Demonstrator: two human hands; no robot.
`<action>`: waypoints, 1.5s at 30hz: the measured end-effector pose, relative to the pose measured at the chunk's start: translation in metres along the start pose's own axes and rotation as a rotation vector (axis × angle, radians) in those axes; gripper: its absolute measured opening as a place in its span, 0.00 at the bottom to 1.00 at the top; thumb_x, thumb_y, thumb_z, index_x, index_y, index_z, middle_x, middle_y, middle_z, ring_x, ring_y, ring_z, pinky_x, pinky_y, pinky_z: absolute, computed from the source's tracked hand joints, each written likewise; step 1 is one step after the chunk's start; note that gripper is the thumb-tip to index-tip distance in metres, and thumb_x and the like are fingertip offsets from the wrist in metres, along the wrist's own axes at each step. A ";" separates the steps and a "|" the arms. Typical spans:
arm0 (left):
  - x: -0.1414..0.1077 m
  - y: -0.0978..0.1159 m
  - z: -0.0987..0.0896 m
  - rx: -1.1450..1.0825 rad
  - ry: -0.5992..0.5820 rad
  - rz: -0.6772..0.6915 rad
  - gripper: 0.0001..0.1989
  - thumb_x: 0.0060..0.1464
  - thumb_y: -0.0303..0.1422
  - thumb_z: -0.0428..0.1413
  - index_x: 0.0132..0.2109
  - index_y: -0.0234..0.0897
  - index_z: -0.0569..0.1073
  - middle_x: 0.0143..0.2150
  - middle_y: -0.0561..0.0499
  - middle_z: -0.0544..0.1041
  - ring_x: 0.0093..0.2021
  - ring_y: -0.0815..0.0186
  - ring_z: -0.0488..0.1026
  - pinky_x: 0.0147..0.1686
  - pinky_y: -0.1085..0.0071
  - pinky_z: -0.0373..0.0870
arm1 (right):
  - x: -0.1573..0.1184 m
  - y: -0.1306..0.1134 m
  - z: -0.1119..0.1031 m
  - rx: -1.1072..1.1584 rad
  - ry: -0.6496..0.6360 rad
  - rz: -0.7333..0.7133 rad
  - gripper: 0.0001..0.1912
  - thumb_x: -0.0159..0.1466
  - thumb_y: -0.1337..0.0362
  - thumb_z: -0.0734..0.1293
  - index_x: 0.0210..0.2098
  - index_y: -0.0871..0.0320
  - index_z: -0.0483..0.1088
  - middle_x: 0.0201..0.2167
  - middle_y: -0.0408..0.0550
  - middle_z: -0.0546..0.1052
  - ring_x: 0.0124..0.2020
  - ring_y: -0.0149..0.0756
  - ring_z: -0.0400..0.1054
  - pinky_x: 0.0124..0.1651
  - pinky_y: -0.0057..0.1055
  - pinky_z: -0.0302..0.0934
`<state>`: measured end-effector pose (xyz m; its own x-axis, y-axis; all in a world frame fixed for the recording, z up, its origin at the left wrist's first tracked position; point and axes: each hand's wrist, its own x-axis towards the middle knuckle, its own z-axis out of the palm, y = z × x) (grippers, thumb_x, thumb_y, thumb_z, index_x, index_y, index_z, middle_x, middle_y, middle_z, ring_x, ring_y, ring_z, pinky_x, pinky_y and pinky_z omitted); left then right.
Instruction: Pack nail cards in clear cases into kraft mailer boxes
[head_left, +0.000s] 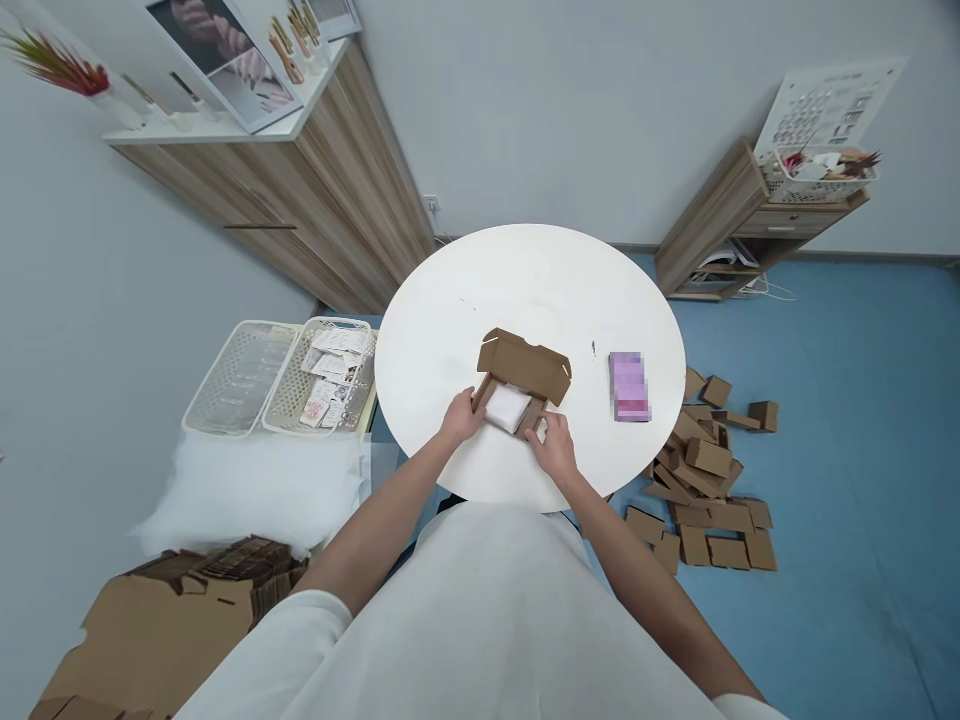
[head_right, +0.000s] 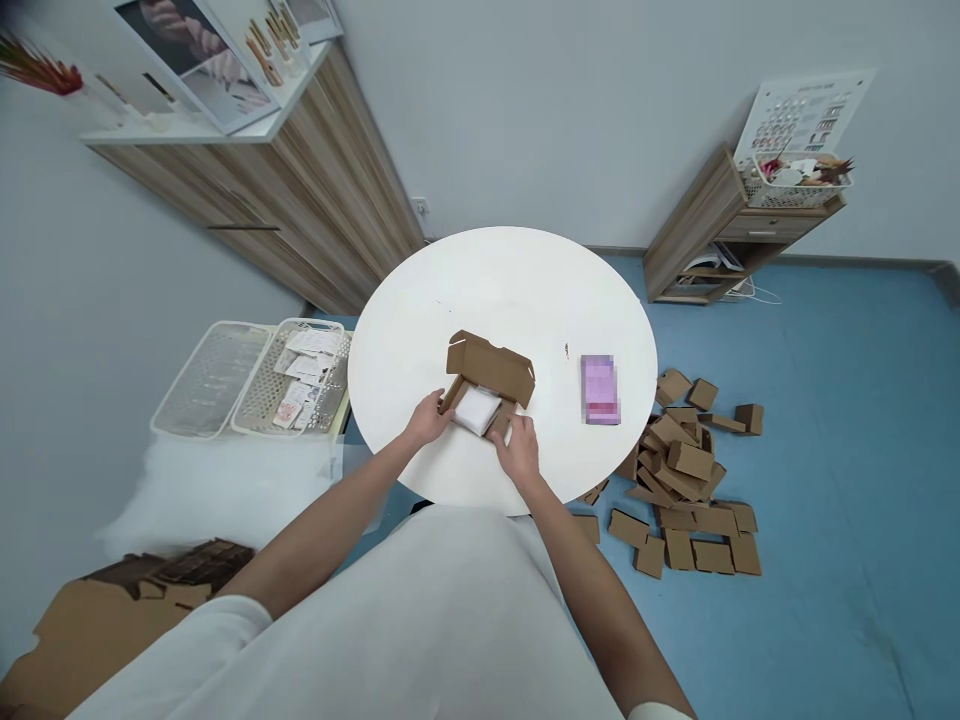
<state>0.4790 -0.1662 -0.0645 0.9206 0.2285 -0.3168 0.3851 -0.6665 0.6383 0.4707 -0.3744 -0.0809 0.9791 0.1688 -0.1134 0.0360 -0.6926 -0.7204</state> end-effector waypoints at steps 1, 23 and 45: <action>-0.001 -0.004 0.001 -0.044 -0.037 -0.017 0.26 0.48 0.34 0.52 0.55 0.33 0.60 0.43 0.41 0.69 0.42 0.57 0.67 0.41 0.63 0.63 | -0.001 0.002 0.000 0.047 -0.016 0.038 0.21 0.57 0.56 0.60 0.48 0.57 0.60 0.43 0.53 0.64 0.36 0.38 0.64 0.36 0.36 0.61; 0.001 0.016 -0.037 -0.688 -0.042 -0.050 0.36 0.53 0.55 0.30 0.56 0.37 0.61 0.53 0.42 0.67 0.53 0.60 0.64 0.47 0.64 0.62 | 0.082 -0.015 -0.066 0.561 -0.250 0.070 0.28 0.60 0.45 0.50 0.55 0.50 0.56 0.53 0.49 0.65 0.50 0.39 0.62 0.45 0.37 0.60; -0.046 -0.009 0.005 -0.321 -0.030 -0.227 0.36 0.42 0.39 0.57 0.59 0.36 0.55 0.53 0.38 0.65 0.33 0.65 0.70 0.38 0.66 0.65 | 0.023 0.024 -0.028 0.119 -0.199 0.107 0.32 0.51 0.55 0.64 0.54 0.56 0.57 0.42 0.51 0.68 0.31 0.33 0.67 0.35 0.34 0.63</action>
<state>0.4327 -0.1744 -0.0594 0.8088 0.3206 -0.4929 0.5843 -0.3443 0.7348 0.4991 -0.4068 -0.0821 0.9171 0.2414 -0.3171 -0.1011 -0.6288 -0.7709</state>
